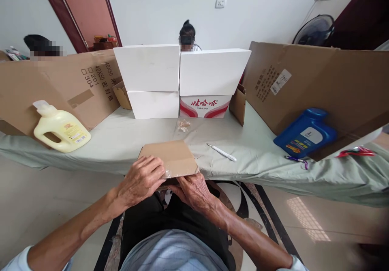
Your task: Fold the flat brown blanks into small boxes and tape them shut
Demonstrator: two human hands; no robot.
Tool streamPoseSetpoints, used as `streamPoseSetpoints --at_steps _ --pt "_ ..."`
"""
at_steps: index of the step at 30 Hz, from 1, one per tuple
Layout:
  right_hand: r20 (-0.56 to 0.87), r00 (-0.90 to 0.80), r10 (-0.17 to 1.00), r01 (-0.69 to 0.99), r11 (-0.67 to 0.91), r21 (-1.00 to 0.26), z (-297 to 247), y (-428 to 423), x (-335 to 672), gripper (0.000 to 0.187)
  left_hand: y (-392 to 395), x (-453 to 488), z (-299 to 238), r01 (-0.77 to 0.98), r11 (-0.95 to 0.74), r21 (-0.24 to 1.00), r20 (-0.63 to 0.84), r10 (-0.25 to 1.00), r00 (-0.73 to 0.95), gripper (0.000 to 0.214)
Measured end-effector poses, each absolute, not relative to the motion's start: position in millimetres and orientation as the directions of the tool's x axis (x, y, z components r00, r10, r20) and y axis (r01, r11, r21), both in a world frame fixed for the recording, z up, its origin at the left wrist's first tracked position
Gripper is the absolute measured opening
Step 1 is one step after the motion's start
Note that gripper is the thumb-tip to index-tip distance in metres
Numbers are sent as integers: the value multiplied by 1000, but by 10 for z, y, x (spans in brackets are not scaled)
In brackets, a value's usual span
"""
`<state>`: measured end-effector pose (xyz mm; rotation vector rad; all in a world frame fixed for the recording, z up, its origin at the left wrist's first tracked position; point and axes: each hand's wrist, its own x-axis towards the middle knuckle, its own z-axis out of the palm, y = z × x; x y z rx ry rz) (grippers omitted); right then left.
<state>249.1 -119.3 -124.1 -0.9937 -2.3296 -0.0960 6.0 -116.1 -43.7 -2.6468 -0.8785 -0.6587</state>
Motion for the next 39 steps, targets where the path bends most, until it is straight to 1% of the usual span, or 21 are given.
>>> streamPoseSetpoints --at_steps 1,3,5,7,8,10,12,15,18,20,24,31,33,36,39 --pt "555 -519 651 670 712 -210 -1253 -1218 2491 23 -1150 87 -452 602 -790 -120 512 470 719 7" --pt "546 -455 704 616 691 -378 -1250 -1278 2490 30 -1137 119 -470 568 -816 -104 533 437 725 9" --pt "498 -378 781 501 624 -599 -1212 -1340 2475 38 -1136 126 -472 546 -834 -78 547 421 723 9" --pt "413 -329 850 338 514 -789 -1168 -1386 2443 47 -1140 119 -462 527 -847 -62 560 408 721 11" --pt "370 -315 874 255 454 -854 -1155 -1399 2424 53 -1143 116 -454 519 -853 -54 568 401 718 12" --pt "293 -290 911 136 342 -930 -1153 -1409 2390 61 -1149 115 -437 506 -862 -24 581 400 709 13" --pt "233 -256 938 84 262 -961 -1175 -1407 2375 67 -1152 122 -421 491 -871 23 587 409 699 15" --pt "163 -252 954 77 188 -979 -1186 -1405 2386 73 -1149 133 -407 467 -878 106 581 436 687 16" --pt "126 -261 957 102 157 -982 -1145 -1409 2404 77 -1134 129 -406 436 -874 216 564 476 675 16" --pt "117 -266 957 116 152 -981 -1115 -1408 2407 79 -1123 120 -408 429 -865 260 543 498 676 17" --pt "110 -282 953 110 146 -983 -1092 -1400 2391 83 -1101 109 -415 466 -852 236 499 518 694 23" --pt "85 -292 953 116 123 -986 -1079 -1407 2375 86 -1001 84 -472 526 -826 202 442 556 703 25" --pt "72 -295 953 106 107 -989 -1076 -1407 2370 86 -946 75 -461 531 -815 232 428 575 697 25" --pt "53 -308 950 74 79 -994 -1075 -1408 2354 85 -858 76 -402 539 -783 309 397 622 675 25" --pt "45 -324 945 58 67 -996 -1082 -1414 2329 86 -786 93 -312 581 -712 394 339 700 628 25"
